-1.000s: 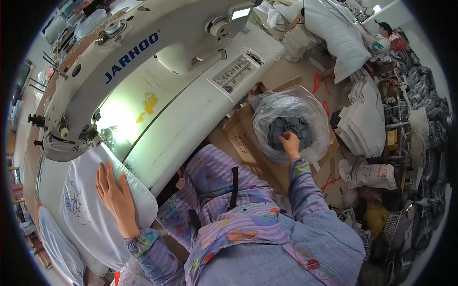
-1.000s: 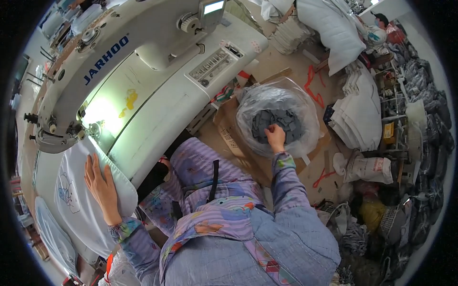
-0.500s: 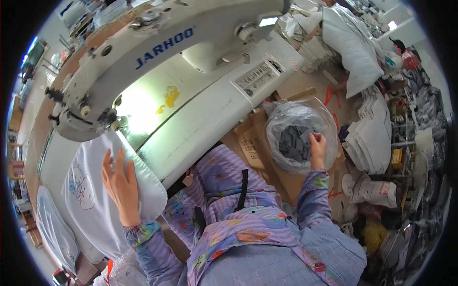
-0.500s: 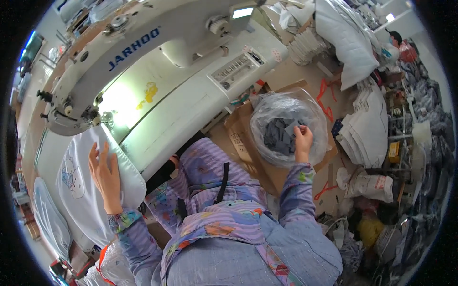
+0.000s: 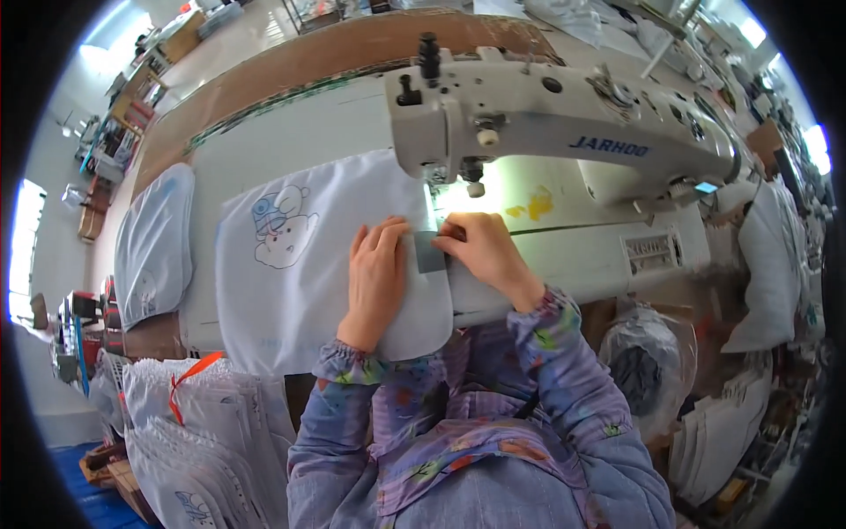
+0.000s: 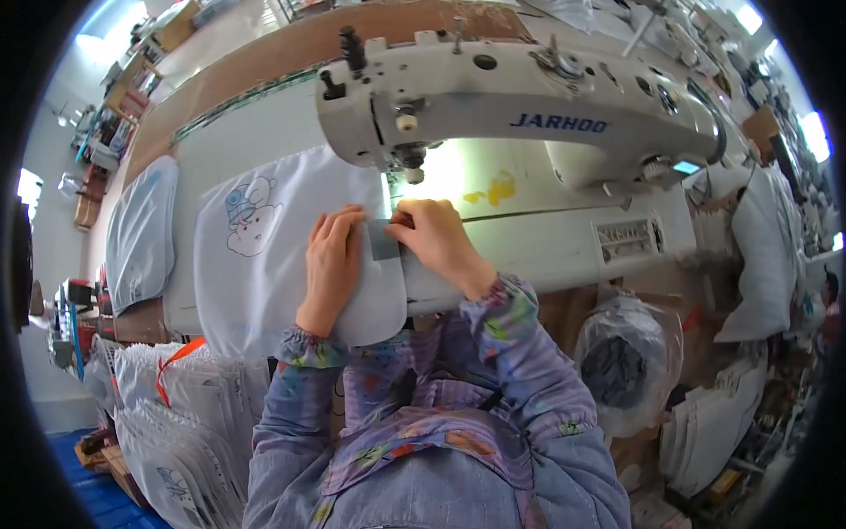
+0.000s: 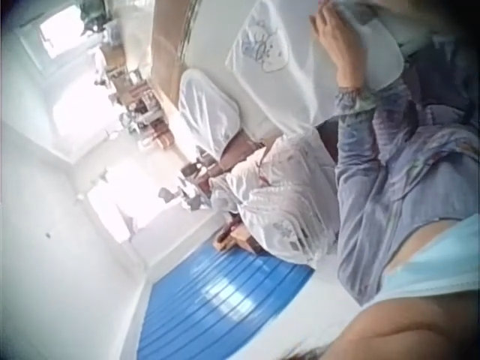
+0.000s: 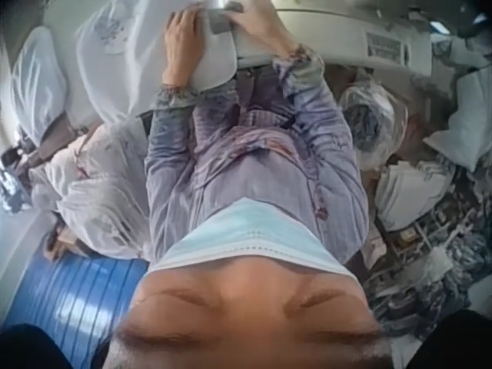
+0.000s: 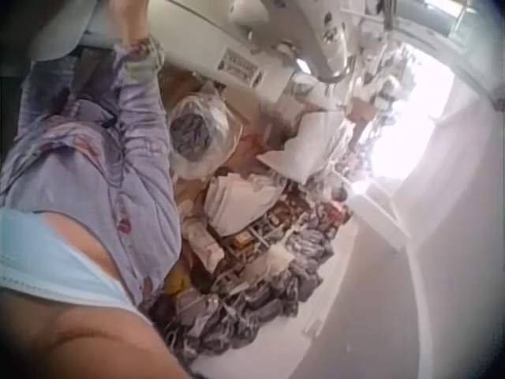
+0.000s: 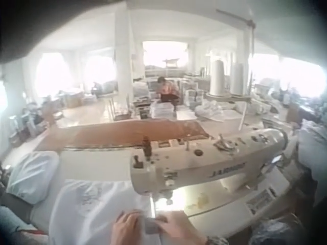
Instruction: Use an industrial sewing machine to stitch patterns or labels onto fabric pieces.
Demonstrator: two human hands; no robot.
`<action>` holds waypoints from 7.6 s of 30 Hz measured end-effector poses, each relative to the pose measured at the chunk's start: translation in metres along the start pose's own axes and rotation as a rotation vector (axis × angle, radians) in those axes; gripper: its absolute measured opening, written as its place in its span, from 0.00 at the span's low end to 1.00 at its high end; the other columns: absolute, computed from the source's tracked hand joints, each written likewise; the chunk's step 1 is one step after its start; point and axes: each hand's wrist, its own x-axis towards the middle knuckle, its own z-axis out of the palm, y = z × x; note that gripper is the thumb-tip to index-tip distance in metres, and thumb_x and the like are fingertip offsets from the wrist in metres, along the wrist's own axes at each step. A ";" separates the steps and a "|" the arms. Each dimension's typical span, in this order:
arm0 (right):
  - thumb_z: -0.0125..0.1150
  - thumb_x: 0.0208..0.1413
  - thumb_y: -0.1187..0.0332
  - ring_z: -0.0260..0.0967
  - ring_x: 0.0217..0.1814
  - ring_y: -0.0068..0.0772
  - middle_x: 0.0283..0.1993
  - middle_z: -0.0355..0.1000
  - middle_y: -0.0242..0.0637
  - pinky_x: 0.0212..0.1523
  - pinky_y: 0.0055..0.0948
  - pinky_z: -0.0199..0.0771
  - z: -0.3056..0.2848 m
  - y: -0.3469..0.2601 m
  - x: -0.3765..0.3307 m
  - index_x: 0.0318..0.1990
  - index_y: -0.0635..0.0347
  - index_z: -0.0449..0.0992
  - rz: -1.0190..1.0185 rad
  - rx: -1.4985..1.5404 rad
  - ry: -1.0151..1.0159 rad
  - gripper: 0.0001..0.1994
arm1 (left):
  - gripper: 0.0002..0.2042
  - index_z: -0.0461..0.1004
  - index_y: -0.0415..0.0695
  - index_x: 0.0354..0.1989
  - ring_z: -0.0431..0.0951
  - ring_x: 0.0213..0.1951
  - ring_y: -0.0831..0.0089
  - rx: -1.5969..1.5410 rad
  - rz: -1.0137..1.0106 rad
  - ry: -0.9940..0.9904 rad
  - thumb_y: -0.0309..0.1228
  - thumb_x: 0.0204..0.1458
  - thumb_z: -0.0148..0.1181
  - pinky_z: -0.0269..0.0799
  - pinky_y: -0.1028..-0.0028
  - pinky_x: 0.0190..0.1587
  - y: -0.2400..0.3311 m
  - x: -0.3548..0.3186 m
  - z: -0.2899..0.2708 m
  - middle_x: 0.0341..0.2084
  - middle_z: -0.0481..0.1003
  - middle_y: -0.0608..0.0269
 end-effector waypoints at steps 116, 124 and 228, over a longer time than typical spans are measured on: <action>0.62 0.59 0.80 0.72 0.51 0.22 0.49 0.80 0.34 0.57 0.23 0.68 -0.048 0.012 -0.180 0.52 0.70 0.80 0.436 0.280 0.188 0.14 | 0.22 0.75 0.44 0.55 0.69 0.65 0.56 0.041 0.170 -0.235 0.42 0.56 0.68 0.57 0.49 0.72 -0.004 0.038 0.008 0.58 0.73 0.58; 0.64 0.59 0.78 0.73 0.51 0.21 0.48 0.80 0.34 0.55 0.23 0.69 -0.040 0.015 -0.189 0.54 0.69 0.79 0.428 0.305 0.162 0.16 | 0.21 0.76 0.44 0.54 0.69 0.65 0.57 0.023 0.211 -0.293 0.43 0.57 0.66 0.56 0.50 0.73 -0.012 0.046 0.003 0.56 0.74 0.58; 0.65 0.62 0.63 0.72 0.46 0.60 0.43 0.73 0.56 0.47 0.51 0.73 -0.023 0.004 0.016 0.47 0.62 0.79 -0.199 -0.693 -0.035 0.13 | 0.04 0.77 0.42 0.34 0.76 0.38 0.54 -0.289 -0.038 -0.091 0.28 0.56 0.65 0.73 0.59 0.40 -0.010 0.064 0.030 0.34 0.73 0.57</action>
